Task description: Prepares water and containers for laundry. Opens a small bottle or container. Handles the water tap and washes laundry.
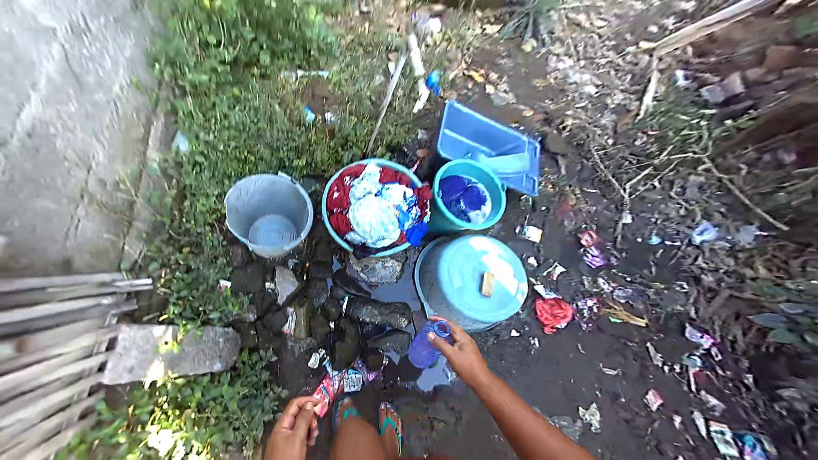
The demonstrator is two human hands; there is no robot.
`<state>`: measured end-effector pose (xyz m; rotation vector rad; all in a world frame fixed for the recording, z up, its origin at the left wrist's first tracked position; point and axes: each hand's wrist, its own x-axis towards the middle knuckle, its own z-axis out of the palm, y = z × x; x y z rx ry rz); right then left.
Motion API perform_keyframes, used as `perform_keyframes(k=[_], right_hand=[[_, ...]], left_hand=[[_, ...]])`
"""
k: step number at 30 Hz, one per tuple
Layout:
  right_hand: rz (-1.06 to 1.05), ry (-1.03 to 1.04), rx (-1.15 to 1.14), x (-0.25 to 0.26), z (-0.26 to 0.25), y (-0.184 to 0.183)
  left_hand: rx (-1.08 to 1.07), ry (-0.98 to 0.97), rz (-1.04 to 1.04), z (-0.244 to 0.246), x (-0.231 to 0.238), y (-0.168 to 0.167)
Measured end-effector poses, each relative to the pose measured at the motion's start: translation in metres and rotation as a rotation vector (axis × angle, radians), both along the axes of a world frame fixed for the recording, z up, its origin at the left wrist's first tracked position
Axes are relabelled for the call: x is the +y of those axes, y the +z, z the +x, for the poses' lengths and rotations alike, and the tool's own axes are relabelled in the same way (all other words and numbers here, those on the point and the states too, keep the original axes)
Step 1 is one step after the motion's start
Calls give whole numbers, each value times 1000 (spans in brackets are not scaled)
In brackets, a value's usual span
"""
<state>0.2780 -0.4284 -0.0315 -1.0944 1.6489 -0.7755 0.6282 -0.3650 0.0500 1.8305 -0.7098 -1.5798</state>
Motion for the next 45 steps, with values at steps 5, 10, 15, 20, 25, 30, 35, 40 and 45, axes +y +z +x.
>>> perform_keyframes(k=[5,10,15,20,25,30,35,40,45], right_hand=[[-211,-148,-17,-91,-31,46],[-244,-167,-21,-204,-48,51],[-91,-70,42,-330,-64,27],[-43,-4,86,-452,-73,7],[50,-4,45,-540,-83,-26],[23,30,-89,-581,-92,-47],[-6,28,-176,-588,-95,-36],[-16,-8,-224,-591,-96,-25],[-118,42,-221,-592,-102,-36]], left_hand=[[-378,-257,-297,13,-80,38],[-538,-506,-608,4,-224,42],[-630,-888,-894,-88,-424,56],[-699,-1037,-1212,-197,-585,93],[-809,-1358,-1290,-278,-681,85],[-840,-1862,-957,-337,-744,51],[-695,-1886,-1057,-345,-764,27],[-658,-1728,-1142,-348,-765,15],[-692,-1607,-1108,-349,-760,13]])
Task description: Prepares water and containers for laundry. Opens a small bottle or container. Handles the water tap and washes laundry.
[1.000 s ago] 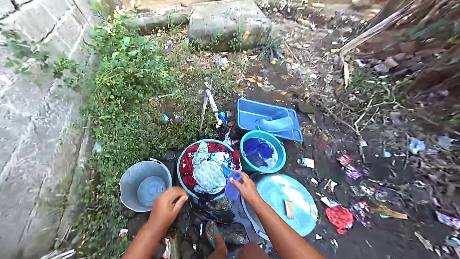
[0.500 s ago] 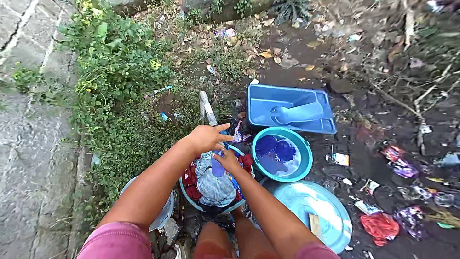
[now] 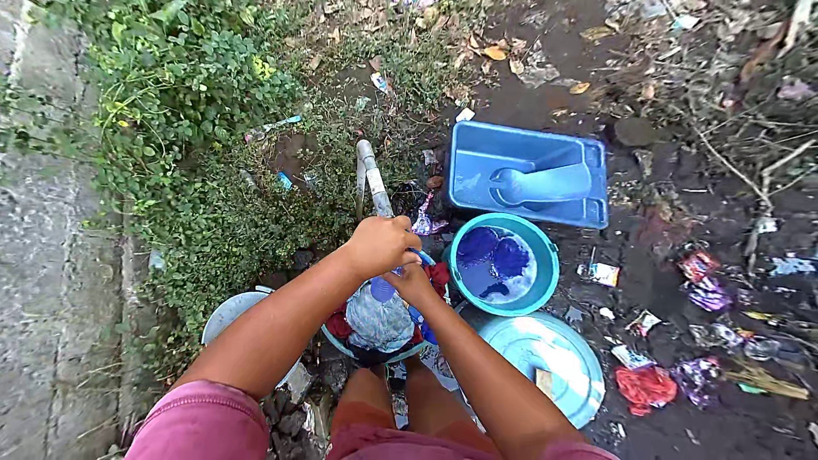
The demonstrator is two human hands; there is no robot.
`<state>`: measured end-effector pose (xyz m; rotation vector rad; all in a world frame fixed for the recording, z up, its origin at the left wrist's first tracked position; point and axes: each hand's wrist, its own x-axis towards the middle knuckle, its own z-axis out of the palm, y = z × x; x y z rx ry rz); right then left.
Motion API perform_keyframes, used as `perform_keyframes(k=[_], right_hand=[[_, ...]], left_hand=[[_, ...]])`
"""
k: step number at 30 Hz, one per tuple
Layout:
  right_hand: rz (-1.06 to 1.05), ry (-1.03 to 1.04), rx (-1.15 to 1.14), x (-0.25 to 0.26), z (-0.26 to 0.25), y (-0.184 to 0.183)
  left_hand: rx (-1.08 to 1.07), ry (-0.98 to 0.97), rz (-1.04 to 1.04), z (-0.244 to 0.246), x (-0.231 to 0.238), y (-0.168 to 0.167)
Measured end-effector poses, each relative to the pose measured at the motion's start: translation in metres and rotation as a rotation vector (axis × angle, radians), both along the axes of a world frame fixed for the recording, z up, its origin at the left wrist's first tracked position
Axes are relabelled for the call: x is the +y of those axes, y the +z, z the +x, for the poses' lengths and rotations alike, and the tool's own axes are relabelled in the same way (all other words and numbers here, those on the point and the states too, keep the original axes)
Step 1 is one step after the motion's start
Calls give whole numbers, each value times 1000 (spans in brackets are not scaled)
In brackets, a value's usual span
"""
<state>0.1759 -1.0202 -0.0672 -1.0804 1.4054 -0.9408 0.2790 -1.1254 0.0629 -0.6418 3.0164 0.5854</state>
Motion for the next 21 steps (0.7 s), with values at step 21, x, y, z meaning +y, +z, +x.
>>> perform_keyframes(k=[21], right_hand=[[28,-60,37,6,10,5]], left_hand=[[-78,-37,221,6,1,5]])
